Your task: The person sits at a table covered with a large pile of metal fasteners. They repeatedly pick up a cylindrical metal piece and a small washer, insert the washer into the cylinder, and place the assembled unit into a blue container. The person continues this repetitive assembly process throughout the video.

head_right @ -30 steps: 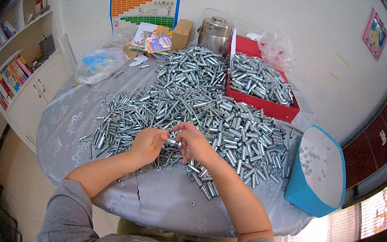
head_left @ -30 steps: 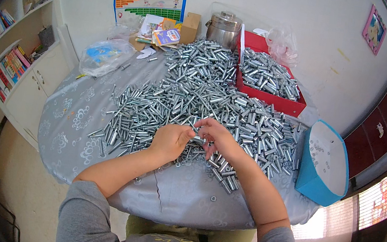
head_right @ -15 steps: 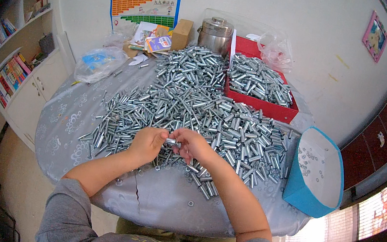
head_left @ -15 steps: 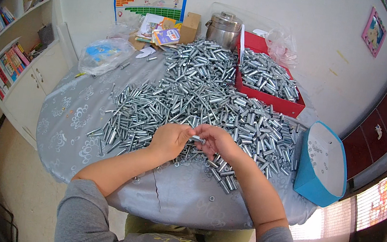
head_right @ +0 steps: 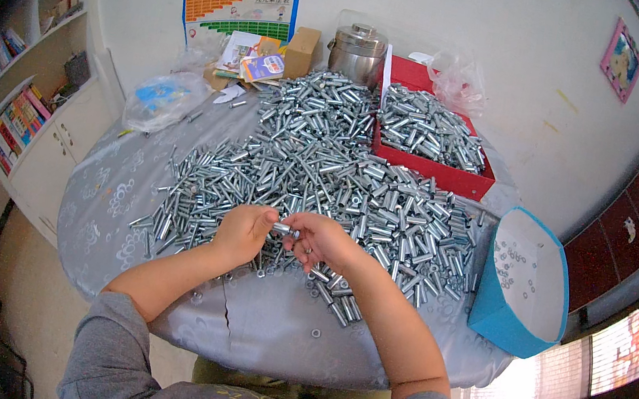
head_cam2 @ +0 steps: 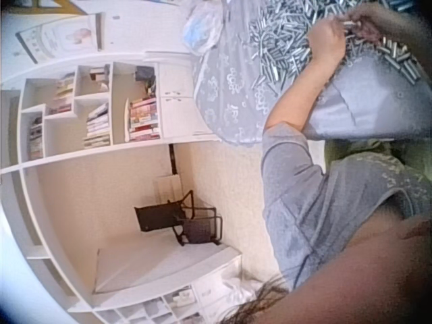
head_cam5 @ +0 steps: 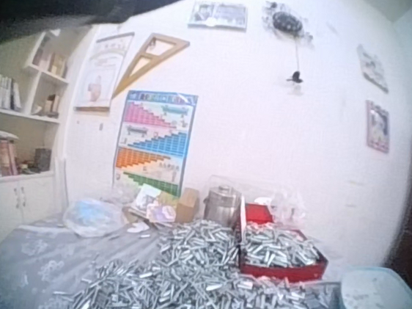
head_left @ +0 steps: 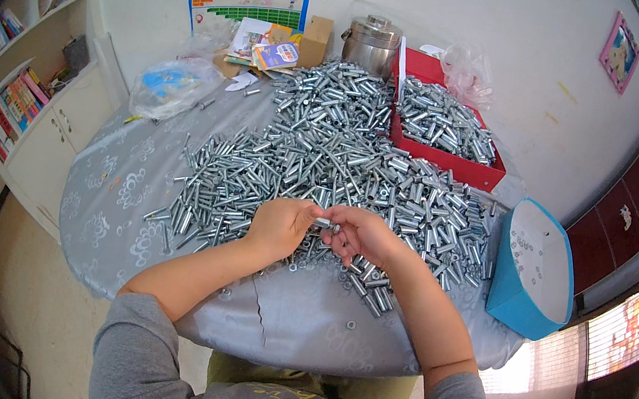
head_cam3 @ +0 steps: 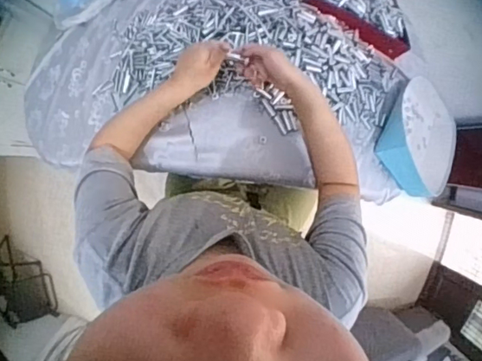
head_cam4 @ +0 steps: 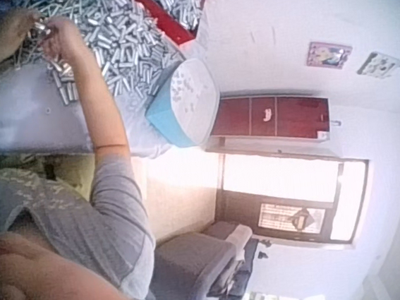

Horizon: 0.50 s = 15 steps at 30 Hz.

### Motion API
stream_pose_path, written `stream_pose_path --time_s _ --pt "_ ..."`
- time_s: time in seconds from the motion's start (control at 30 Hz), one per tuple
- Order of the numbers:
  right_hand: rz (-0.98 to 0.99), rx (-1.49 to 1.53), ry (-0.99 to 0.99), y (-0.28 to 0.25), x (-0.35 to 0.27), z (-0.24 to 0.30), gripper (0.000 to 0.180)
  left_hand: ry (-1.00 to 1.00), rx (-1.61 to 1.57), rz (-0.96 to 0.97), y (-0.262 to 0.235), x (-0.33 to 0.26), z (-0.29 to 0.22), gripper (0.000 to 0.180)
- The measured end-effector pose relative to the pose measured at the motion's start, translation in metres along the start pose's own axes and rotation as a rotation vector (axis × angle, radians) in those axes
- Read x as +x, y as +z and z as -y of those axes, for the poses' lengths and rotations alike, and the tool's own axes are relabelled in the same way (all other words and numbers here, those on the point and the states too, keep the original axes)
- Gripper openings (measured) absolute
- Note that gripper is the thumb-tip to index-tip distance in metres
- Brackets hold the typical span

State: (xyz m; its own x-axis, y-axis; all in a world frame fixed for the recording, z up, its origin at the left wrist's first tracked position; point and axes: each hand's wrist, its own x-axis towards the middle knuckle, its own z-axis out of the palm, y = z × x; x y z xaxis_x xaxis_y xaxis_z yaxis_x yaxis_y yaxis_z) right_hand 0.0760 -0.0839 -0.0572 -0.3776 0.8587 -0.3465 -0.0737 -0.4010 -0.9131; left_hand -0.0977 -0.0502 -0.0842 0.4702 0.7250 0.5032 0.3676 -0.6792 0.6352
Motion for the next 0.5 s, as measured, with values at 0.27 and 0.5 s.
stream_pose_path --time_s 0.27,0.5 --pt "-0.016 0.051 -0.070 -0.0036 0.0010 0.0008 0.027 -0.062 0.027 -0.009 0.0000 0.0016 0.0054 0.060" --pt "-0.095 0.137 -0.065 -0.0047 0.0028 -0.0014 0.027 -0.079 0.028 -0.009 0.0006 0.0015 0.0055 0.060"
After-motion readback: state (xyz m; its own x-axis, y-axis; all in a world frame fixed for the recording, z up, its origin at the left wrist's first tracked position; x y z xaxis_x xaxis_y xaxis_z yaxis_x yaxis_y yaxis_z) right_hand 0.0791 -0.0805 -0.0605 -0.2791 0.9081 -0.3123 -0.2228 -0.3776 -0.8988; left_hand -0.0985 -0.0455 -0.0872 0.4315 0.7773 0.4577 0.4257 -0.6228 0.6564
